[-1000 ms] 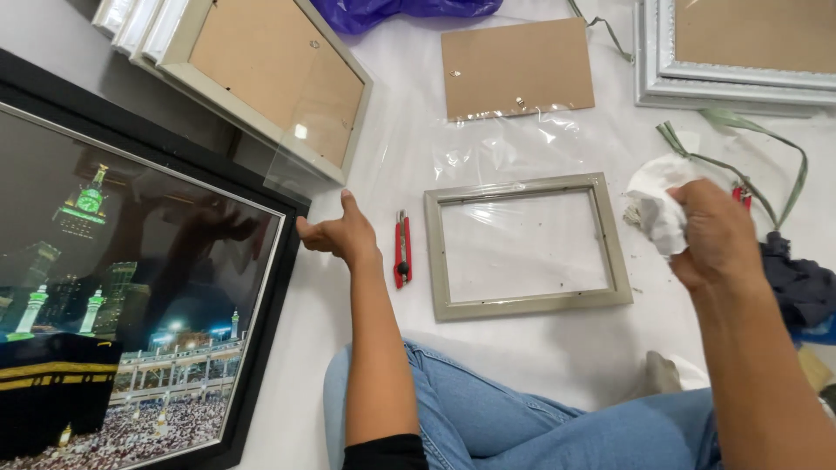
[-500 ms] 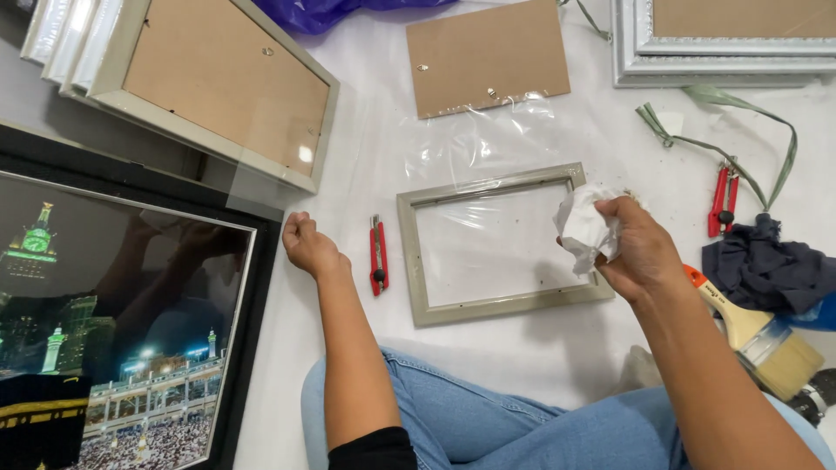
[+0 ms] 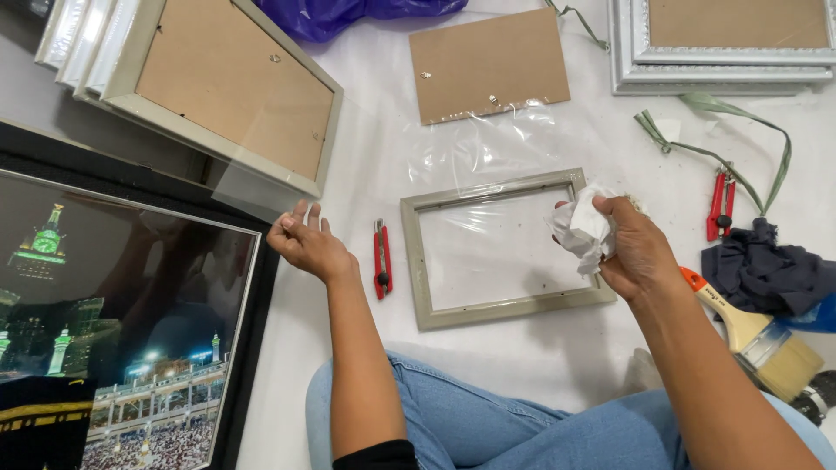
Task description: Cleaning and preparing a picture frame using a brush, utility knife, and cloth
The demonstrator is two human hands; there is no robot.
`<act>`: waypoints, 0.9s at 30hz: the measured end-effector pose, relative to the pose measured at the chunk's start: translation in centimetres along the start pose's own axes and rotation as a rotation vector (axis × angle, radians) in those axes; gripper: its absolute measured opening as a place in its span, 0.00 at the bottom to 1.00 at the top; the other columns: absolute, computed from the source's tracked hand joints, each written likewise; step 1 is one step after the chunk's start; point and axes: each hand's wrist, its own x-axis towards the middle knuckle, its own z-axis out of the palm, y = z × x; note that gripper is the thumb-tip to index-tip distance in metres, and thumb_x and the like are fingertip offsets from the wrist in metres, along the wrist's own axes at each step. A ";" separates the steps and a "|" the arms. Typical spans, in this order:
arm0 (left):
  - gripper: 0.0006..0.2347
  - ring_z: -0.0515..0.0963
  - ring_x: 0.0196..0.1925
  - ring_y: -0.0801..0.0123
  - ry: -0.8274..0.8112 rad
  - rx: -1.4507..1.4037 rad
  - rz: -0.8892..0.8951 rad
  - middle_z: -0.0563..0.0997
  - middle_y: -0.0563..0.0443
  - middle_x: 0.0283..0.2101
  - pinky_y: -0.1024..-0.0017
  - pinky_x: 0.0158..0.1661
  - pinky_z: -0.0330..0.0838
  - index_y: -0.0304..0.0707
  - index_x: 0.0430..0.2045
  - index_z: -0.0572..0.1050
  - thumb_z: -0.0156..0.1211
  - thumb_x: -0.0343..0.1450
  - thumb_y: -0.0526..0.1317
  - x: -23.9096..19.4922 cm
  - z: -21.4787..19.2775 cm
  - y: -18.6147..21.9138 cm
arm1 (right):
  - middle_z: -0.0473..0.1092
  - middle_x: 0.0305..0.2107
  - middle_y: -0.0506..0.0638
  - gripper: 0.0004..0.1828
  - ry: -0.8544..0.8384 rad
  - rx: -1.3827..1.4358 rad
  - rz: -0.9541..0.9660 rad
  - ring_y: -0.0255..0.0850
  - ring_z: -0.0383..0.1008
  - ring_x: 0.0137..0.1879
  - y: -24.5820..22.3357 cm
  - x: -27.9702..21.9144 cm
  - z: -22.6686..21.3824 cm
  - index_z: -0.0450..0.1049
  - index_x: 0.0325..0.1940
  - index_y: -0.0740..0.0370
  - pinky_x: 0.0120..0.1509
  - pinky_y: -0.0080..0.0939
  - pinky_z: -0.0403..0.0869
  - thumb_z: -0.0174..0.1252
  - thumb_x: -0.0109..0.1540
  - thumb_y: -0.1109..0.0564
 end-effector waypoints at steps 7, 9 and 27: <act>0.05 0.85 0.47 0.55 -0.010 -0.154 -0.064 0.81 0.43 0.45 0.42 0.54 0.75 0.47 0.43 0.62 0.44 0.79 0.44 -1.2 0.0 3.0 | 0.70 0.34 0.53 0.18 -0.111 -0.116 -0.116 0.33 0.63 0.26 -0.8 -3.5 3.1 0.65 0.46 0.58 0.27 0.32 0.65 0.50 0.53 0.69; 0.06 0.86 0.47 0.53 -0.074 -0.178 -0.132 0.82 0.41 0.46 0.52 0.46 0.85 0.48 0.43 0.64 0.47 0.78 0.45 -2.4 0.5 4.0 | 0.69 0.28 0.52 0.22 -0.204 -0.171 -0.112 0.30 0.57 0.20 -0.2 -3.4 3.5 0.68 0.54 0.62 0.22 0.28 0.57 0.51 0.55 0.65; 0.10 0.85 0.48 0.42 -0.738 -0.231 -0.710 0.83 0.32 0.48 0.46 0.42 0.84 0.48 0.43 0.71 0.52 0.75 0.50 -11.7 2.6 0.4 | 0.79 0.43 0.53 0.19 -0.314 0.132 -0.144 0.33 0.64 0.25 1.2 -0.3 2.6 0.73 0.60 0.62 0.21 0.26 0.58 0.55 0.68 0.50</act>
